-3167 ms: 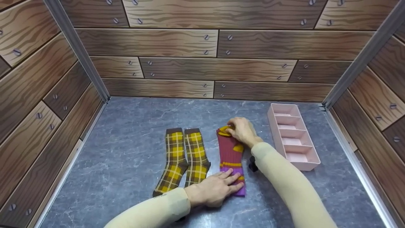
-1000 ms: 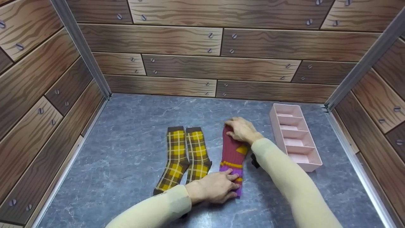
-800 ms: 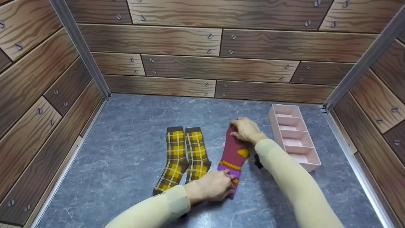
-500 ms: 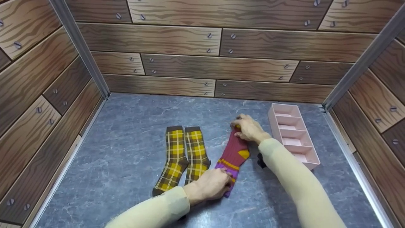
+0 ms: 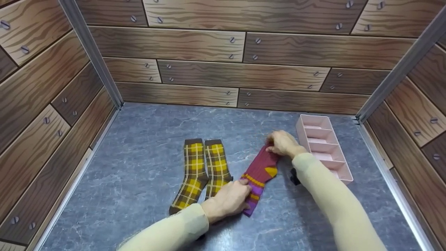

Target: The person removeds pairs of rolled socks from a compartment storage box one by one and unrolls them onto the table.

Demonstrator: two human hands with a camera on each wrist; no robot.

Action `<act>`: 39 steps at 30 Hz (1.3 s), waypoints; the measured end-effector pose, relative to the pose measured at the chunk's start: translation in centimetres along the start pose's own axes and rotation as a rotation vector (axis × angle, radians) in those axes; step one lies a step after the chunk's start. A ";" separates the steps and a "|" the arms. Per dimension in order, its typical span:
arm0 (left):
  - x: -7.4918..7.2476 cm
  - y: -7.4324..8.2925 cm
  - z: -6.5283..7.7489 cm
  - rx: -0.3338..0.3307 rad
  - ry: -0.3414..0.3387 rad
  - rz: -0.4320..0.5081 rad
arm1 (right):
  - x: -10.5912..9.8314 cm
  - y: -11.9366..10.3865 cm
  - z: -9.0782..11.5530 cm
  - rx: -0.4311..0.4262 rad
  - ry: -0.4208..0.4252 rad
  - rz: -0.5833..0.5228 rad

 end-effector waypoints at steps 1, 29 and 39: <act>0.0 -0.2 -0.1 -0.015 -0.003 0.015 | 0.0 0.3 0.2 0.011 -0.013 -0.002; 1.7 3.8 0.4 0.122 -0.089 -0.318 | -1.3 0.2 1.9 -0.017 0.191 0.143; 2.3 3.4 0.5 0.134 -0.231 -0.229 | -0.3 -2.3 5.3 -0.267 0.209 0.126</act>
Point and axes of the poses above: each hand's wrist, its own z-axis away from the middle knuckle, its own x-axis out of the palm, y = z × x, the point moved 8 cm from there along -z, towards the middle knuckle, and after that the axes turned 1 degree about -y, right-handed, at the moved point
